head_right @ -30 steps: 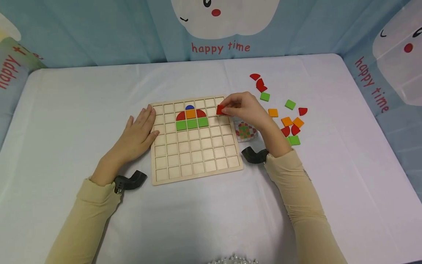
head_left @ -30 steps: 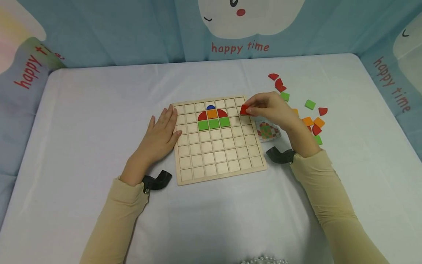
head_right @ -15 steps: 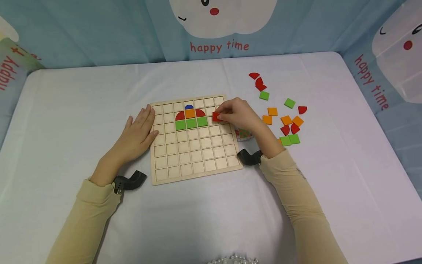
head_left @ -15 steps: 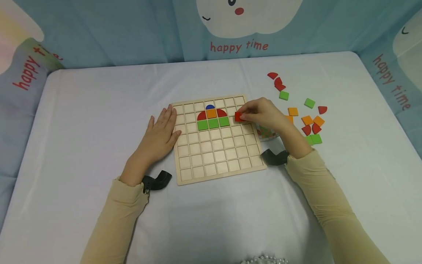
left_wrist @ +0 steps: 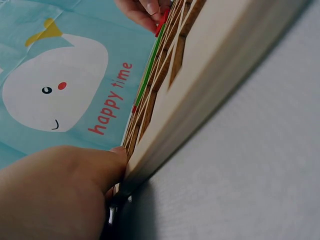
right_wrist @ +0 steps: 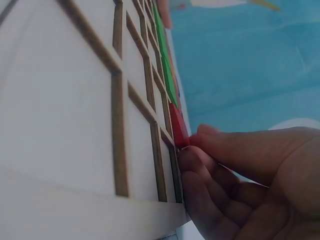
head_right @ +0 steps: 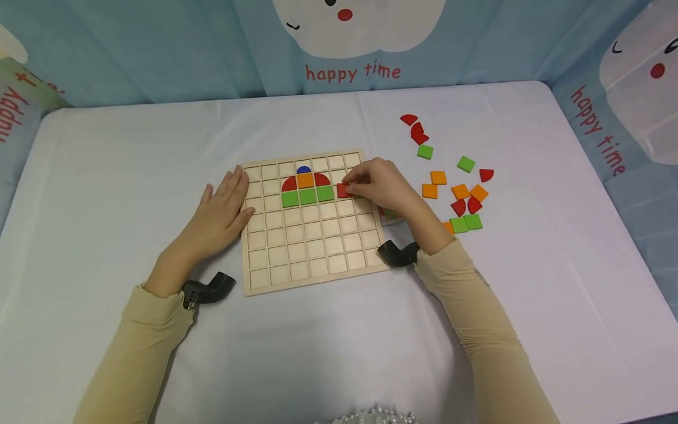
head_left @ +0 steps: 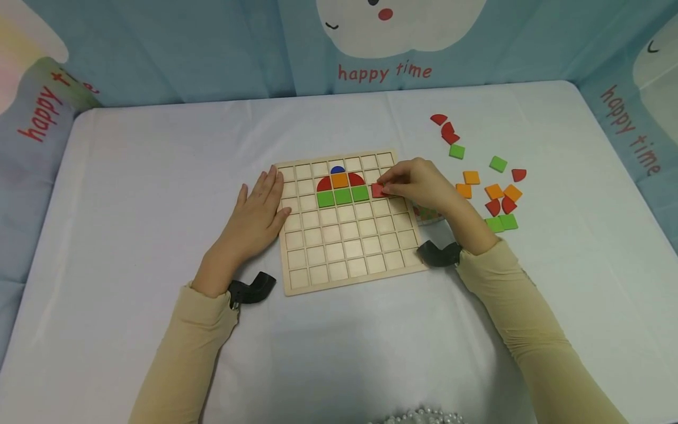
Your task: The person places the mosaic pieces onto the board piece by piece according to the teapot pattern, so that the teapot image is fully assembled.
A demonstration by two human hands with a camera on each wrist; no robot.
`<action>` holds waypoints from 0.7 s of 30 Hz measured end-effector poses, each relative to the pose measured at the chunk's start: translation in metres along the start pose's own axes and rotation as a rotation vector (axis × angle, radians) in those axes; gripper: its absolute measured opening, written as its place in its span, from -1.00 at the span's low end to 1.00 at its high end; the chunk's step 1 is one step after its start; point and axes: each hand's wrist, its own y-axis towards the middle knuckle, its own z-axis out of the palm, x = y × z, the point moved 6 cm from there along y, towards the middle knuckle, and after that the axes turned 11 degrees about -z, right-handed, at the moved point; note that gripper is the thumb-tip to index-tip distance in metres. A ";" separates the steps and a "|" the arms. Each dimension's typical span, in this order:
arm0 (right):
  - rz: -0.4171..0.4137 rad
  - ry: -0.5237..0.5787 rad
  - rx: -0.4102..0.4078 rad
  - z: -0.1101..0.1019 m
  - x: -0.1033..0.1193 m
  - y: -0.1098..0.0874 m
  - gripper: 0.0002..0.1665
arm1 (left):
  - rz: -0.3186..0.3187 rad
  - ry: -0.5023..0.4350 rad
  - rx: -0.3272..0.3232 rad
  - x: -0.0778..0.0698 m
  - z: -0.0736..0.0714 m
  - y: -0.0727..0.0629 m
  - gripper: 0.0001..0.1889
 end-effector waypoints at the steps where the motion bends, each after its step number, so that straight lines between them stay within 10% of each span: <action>1: -0.005 0.000 0.002 0.000 0.000 0.000 -0.80 | 0.000 0.000 0.000 0.000 0.000 0.000 -0.33; 13: -0.015 -0.008 0.041 0.001 0.002 0.000 -0.77 | 0.001 0.002 -0.003 0.001 0.000 0.000 -0.33; 21: 0.066 -0.016 -0.073 -0.027 -0.013 -0.018 -0.77 | 0.005 0.003 0.010 -0.001 0.002 0.002 -0.33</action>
